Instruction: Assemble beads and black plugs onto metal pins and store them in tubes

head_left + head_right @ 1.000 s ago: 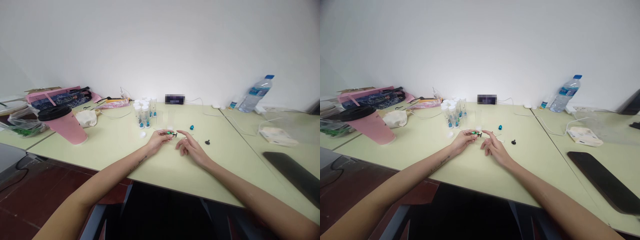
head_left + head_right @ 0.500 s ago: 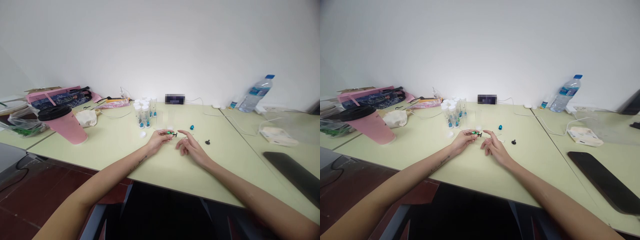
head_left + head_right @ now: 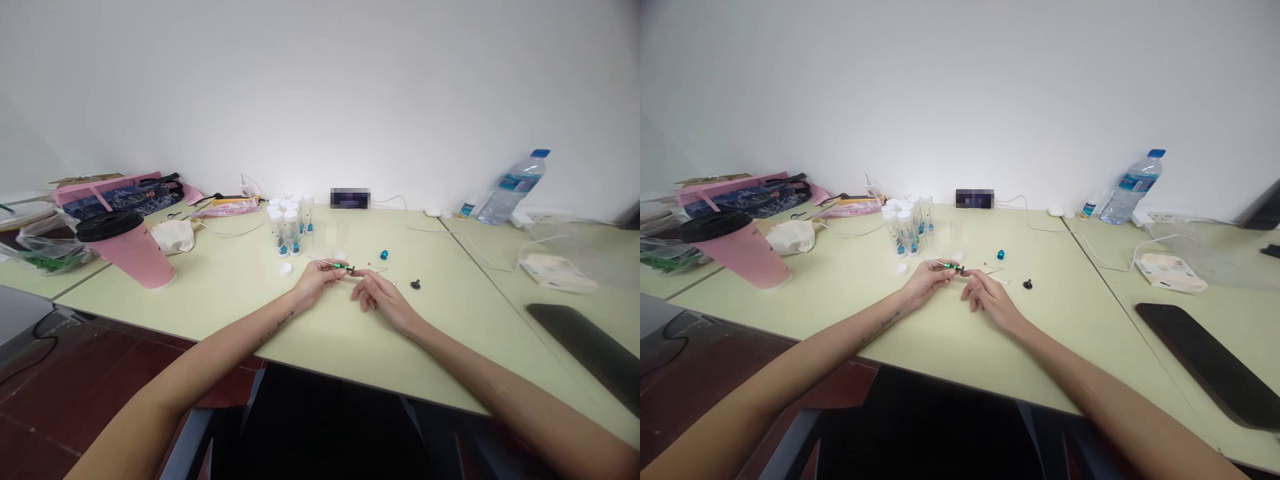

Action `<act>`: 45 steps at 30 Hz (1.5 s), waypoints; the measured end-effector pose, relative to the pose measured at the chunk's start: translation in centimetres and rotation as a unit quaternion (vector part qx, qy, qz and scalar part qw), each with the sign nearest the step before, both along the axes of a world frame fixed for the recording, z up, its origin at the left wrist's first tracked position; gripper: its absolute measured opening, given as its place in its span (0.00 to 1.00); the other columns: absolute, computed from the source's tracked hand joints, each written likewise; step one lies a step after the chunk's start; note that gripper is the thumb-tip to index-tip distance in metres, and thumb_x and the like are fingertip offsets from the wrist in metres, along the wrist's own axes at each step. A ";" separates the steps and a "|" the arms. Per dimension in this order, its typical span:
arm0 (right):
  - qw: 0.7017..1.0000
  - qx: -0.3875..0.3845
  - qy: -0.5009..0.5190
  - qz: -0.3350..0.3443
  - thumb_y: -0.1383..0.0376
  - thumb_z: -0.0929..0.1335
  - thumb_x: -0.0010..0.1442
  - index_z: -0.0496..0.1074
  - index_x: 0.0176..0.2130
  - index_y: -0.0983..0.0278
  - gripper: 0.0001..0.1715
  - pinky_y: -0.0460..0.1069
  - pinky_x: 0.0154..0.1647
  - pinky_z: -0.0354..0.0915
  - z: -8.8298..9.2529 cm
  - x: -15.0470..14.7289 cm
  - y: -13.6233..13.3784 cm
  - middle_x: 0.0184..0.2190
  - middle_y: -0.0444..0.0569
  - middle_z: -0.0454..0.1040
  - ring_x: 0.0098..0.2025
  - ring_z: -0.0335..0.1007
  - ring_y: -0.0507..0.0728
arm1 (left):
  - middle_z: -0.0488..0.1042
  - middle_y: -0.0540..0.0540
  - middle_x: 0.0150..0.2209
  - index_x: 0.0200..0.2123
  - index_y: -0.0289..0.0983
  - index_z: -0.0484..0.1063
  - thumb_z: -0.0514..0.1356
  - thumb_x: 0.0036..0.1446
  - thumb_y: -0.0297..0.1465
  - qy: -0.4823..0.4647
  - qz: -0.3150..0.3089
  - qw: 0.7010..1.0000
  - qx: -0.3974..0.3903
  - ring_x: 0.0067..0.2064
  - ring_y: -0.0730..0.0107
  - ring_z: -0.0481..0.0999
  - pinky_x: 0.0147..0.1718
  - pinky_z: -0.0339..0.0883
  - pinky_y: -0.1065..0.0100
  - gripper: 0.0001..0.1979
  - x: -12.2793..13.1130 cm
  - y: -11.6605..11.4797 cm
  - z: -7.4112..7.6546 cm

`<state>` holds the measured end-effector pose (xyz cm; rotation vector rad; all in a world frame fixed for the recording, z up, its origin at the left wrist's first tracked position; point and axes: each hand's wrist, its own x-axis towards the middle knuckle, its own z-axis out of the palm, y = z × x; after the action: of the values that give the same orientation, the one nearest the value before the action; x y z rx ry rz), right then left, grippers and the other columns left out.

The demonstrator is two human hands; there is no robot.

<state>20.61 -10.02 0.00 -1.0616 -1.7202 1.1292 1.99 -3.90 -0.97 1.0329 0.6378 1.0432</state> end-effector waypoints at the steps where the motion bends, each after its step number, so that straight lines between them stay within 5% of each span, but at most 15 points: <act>1: 1.000 0.001 0.000 -0.001 0.49 0.56 0.68 0.63 0.53 0.62 0.25 0.48 0.26 0.60 0.0 0.0 0.0 0.32 0.49 0.74 0.25 0.67 0.52 | 0.79 0.46 0.31 0.36 0.33 0.79 0.73 0.39 0.29 0.001 0.000 1.000 0.000 0.29 0.77 0.72 0.36 0.64 0.69 0.17 0.0 0.0 0.0; 16: 1.000 0.016 -0.025 -0.010 0.49 0.56 0.68 0.56 0.59 0.60 0.27 0.49 0.28 0.61 0.0 0.0 -0.1 0.32 0.47 0.74 0.25 0.67 0.53 | 0.80 0.45 0.33 0.37 0.32 0.79 0.72 0.40 0.30 0.008 -0.004 1.000 0.006 0.32 0.75 0.73 0.39 0.66 0.69 0.17 0.0 0.0 -0.2; 21: 0.998 0.026 -0.050 -0.013 0.47 0.55 0.67 0.71 0.42 0.64 0.28 0.49 0.27 0.62 -0.2 0.1 0.1 0.30 0.50 0.75 0.25 0.68 0.54 | 0.80 0.44 0.34 0.36 0.32 0.79 0.73 0.39 0.31 0.018 0.000 1.000 0.012 0.31 0.75 0.73 0.38 0.65 0.68 0.17 0.0 0.1 -0.2; 31: 0.996 0.044 -0.076 -0.028 0.49 0.57 0.67 0.69 0.30 0.63 0.26 0.48 0.28 0.61 0.1 0.1 0.0 0.24 0.46 0.73 0.25 0.67 0.53 | 0.78 0.46 0.29 0.35 0.31 0.79 0.74 0.36 0.28 0.050 -0.057 0.996 0.048 0.32 0.70 0.75 0.39 0.67 0.63 0.18 0.3 -1.0 0.4; 39: 0.996 0.045 -0.071 -0.035 0.52 0.62 0.64 0.66 0.31 0.62 0.17 0.49 0.29 0.62 0.9 -0.1 -0.5 0.23 0.43 0.70 0.23 0.66 0.52 | 0.78 0.43 0.33 0.35 0.30 0.78 0.70 0.46 0.33 0.027 -0.092 0.995 0.029 0.38 0.67 0.76 0.45 0.68 0.61 0.14 0.3 -1.3 0.9; 45: 0.997 0.036 -0.055 -0.035 0.54 0.65 0.62 0.66 0.33 0.61 0.14 0.49 0.26 0.63 0.8 -0.1 -0.5 0.24 0.43 0.68 0.23 0.65 0.52 | 0.79 0.43 0.33 0.34 0.30 0.79 0.72 0.43 0.32 0.016 -0.096 0.995 0.015 0.38 0.68 0.77 0.49 0.65 0.60 0.14 0.2 -1.2 0.7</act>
<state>20.46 -10.48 0.82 -1.1485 -1.7803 0.9743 2.20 -5.14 -0.24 1.1165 0.5388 0.8705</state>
